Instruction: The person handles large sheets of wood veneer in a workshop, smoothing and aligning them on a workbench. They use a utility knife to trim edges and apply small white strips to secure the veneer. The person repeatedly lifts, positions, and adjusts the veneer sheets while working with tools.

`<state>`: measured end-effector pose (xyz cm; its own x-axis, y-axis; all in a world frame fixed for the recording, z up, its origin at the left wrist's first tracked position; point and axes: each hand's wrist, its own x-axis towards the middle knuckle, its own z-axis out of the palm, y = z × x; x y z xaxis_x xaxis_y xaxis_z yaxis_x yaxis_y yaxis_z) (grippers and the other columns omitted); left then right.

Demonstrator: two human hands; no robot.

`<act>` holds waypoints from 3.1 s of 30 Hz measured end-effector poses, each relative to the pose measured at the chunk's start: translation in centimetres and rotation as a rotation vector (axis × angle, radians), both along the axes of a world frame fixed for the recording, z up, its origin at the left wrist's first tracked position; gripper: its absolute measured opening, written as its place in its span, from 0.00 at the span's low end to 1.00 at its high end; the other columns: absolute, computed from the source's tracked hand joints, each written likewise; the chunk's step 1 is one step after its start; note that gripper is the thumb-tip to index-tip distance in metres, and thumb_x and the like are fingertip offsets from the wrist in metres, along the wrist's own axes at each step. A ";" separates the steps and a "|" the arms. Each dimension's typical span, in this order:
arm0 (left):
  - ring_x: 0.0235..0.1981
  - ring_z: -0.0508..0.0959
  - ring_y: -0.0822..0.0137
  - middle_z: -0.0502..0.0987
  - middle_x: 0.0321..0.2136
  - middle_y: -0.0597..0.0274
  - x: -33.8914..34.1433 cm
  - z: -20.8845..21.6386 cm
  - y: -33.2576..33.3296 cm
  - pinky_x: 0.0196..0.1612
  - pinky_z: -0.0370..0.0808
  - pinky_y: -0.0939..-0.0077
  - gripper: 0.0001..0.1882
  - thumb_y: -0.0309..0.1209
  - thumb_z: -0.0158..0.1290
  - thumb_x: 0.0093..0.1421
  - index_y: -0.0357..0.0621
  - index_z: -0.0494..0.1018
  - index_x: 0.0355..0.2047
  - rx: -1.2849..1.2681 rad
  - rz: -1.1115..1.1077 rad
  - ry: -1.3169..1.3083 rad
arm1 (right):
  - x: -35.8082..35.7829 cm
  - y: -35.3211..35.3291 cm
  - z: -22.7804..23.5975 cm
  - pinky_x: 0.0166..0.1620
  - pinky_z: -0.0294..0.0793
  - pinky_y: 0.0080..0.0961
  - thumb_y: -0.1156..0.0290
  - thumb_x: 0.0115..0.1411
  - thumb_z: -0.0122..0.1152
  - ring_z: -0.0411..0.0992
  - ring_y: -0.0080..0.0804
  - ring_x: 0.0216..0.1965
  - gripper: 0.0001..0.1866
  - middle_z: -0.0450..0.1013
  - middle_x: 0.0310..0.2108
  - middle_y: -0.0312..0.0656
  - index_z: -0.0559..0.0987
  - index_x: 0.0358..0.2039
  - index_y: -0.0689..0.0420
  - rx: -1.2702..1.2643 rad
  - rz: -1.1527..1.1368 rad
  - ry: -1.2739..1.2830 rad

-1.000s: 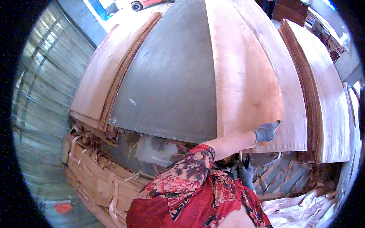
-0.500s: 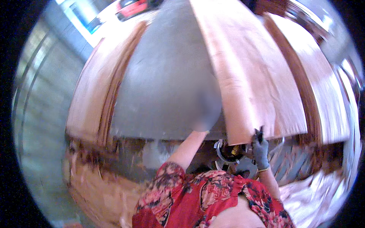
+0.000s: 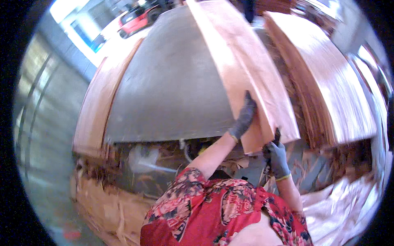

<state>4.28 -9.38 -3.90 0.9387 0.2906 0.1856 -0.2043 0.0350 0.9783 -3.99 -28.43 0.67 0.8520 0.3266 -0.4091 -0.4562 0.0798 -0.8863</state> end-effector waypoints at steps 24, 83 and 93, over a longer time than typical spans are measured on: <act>0.63 0.42 0.66 0.41 0.62 0.54 29.0 8.1 -47.2 0.63 0.39 0.75 0.31 0.35 0.40 0.63 0.30 0.41 0.59 0.327 -0.573 -0.130 | 22.6 -44.7 0.7 0.13 0.50 0.09 0.66 0.59 0.44 0.50 0.12 0.11 0.04 0.57 0.16 0.27 0.66 0.29 0.50 0.943 -0.278 0.389; 0.36 0.75 0.61 0.73 0.37 0.62 50.9 -18.6 -92.8 0.37 0.76 0.66 0.16 0.39 0.49 0.58 0.47 0.65 0.44 -0.813 0.582 0.426 | 78.0 -131.1 -15.9 0.12 0.56 0.15 0.72 0.55 0.53 0.56 0.16 0.09 0.16 0.61 0.13 0.27 0.73 0.46 0.54 -0.497 -0.515 -0.218; 0.41 0.73 0.53 0.72 0.41 0.54 52.0 -23.7 -100.3 0.40 0.73 0.52 0.17 0.35 0.48 0.57 0.43 0.65 0.46 -1.006 0.545 0.497 | 84.3 -140.4 -15.8 0.32 0.71 0.37 0.63 0.53 0.53 0.73 0.48 0.29 0.18 0.72 0.28 0.55 0.74 0.44 0.54 -1.293 -0.291 -0.547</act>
<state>56.28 -109.66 -27.55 0.5560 0.4708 -0.6849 -0.0436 0.8395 0.5417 80.35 -168.85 -15.11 0.9674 -0.2249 0.1162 -0.1475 -0.8739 -0.4632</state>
